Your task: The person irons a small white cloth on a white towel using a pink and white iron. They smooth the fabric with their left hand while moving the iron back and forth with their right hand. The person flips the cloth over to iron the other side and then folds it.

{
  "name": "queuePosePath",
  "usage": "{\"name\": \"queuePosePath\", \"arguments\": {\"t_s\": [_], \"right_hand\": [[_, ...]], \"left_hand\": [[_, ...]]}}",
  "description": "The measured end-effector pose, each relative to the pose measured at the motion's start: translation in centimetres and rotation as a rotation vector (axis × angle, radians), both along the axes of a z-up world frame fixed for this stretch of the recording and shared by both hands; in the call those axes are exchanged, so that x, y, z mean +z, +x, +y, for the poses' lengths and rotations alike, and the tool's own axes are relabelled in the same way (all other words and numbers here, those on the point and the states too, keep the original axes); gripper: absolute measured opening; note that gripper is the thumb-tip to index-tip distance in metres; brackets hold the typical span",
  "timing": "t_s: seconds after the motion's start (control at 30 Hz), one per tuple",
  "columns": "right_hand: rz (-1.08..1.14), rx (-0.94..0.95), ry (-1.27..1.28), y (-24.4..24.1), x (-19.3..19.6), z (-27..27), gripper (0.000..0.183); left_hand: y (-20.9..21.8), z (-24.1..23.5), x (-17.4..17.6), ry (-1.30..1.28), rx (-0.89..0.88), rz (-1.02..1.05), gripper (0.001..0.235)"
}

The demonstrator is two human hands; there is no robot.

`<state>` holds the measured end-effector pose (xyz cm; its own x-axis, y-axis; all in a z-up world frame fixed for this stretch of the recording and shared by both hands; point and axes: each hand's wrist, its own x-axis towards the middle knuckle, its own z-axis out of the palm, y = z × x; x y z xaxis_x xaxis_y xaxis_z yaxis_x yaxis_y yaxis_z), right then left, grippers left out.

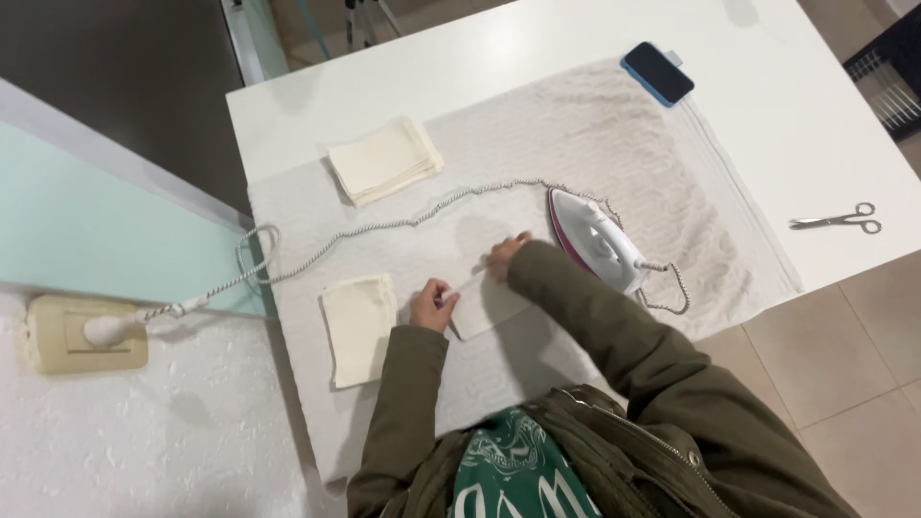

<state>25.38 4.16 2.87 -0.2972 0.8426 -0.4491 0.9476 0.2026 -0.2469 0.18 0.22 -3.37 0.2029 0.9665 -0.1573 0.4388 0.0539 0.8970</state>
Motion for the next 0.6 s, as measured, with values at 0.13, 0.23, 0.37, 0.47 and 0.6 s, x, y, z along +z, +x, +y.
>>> {"name": "queuePosePath", "arguments": {"t_s": [0.13, 0.23, 0.37, 0.47, 0.6], "right_hand": [[-0.073, -0.099, -0.084, 3.3, 4.7, 0.6, 0.019], [0.008, -0.18, 0.146, 5.0, 6.4, -0.5, 0.012], [0.143, -0.169, 0.684, 5.7, 7.4, -3.6, 0.014], [0.158, -0.147, 0.787, 5.9, 4.3, -6.5, 0.015], [0.135, -0.132, 0.736, 5.6, -0.9, -10.9, 0.015]], "left_hand": [[0.7, 0.8, 3.7, 0.015, 0.077, -0.02, 0.03], [1.2, 0.5, 8.0, 0.297, 0.155, 0.016, 0.025], [0.7, -0.4, 12.9, 0.514, -0.007, -0.102, 0.028], [-0.2, -1.6, 11.6, 0.6, -0.157, 0.008, 0.035], [-1.2, -4.2, 6.7, 0.584, -0.358, 0.093, 0.032]]}}
